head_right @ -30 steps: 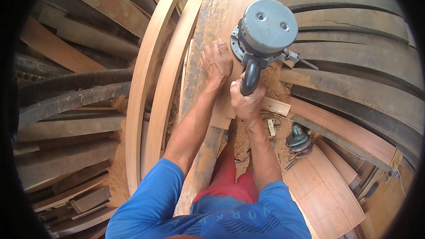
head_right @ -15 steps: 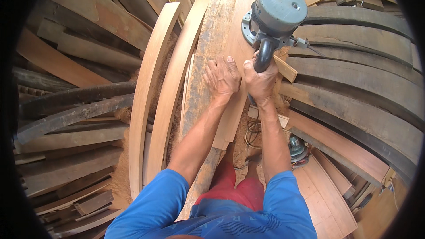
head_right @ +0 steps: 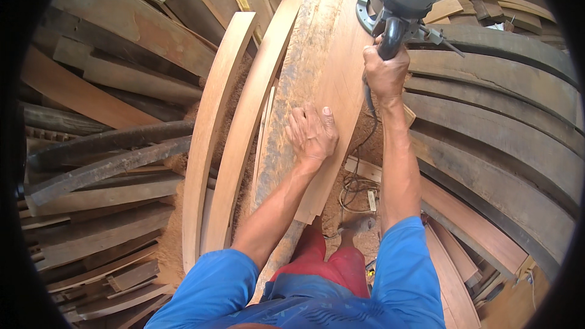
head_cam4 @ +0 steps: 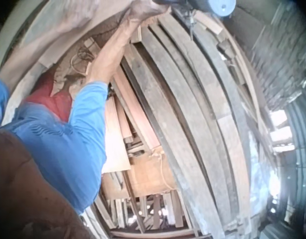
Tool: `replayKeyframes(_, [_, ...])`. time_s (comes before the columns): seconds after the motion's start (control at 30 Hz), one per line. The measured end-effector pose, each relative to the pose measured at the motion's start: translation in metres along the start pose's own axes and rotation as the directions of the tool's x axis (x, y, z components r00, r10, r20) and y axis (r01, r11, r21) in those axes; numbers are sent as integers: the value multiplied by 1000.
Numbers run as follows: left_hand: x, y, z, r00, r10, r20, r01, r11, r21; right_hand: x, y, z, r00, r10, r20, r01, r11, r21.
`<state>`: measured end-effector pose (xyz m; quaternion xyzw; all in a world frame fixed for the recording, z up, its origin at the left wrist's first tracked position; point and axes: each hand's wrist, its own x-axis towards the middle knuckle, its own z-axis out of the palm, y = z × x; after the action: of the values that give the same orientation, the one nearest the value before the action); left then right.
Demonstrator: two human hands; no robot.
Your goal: The person arranges several thin wooden planks on a workbench and uses a handheld electric router to smooth their edges. After routing, the person aligns the planks side-by-side to form a larger panel and inspects the fit of the joints.
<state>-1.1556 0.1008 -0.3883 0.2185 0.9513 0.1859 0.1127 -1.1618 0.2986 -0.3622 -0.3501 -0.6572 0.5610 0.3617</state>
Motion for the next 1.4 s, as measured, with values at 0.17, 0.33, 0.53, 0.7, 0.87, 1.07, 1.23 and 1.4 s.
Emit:
replayKeyframes(0.17, [0, 2, 0, 999, -36, 30, 35, 999, 26, 63, 5, 1, 999, 12, -37, -14, 997, -72])
replayKeyframes(0.33, [4, 5, 3, 997, -71, 15, 69, 993, 96, 116, 13, -9, 990, 1, -140, 17, 992, 126])
replayKeyframes(0.53, [4, 9, -2, 995, -98, 0, 98, 994, 54, 120, 15, -55, 950, 280, -139, -124, 745, 655])
replayKeyframes(0.7, [3, 10, 6, 995, -73, -68, 76, 996, 54, 72, 95, -132, 893, 450, -2, -318, 632, 707])
replayKeyframes(0.87, [3, 1, 14, 997, -56, -52, 59, 997, 58, -36, 192, -149, 754, 649, 95, -514, 494, 701])
replayKeyframes(1.07, [4, 2, 11, 999, -27, -34, 27, 1000, -1, -140, 305, -128, 581, 793, 186, -544, 207, 813])
replayKeyframes(1.23, [5, 0, 13, 999, -35, 20, 35, 999, 0, -197, 389, -116, 579, 784, 223, -451, 80, 889])
replayKeyframes(1.4, [10, 3, 15, 998, -2, 65, 5, 999, -38, -252, 450, -125, 590, 807, 21, -418, 283, 863])
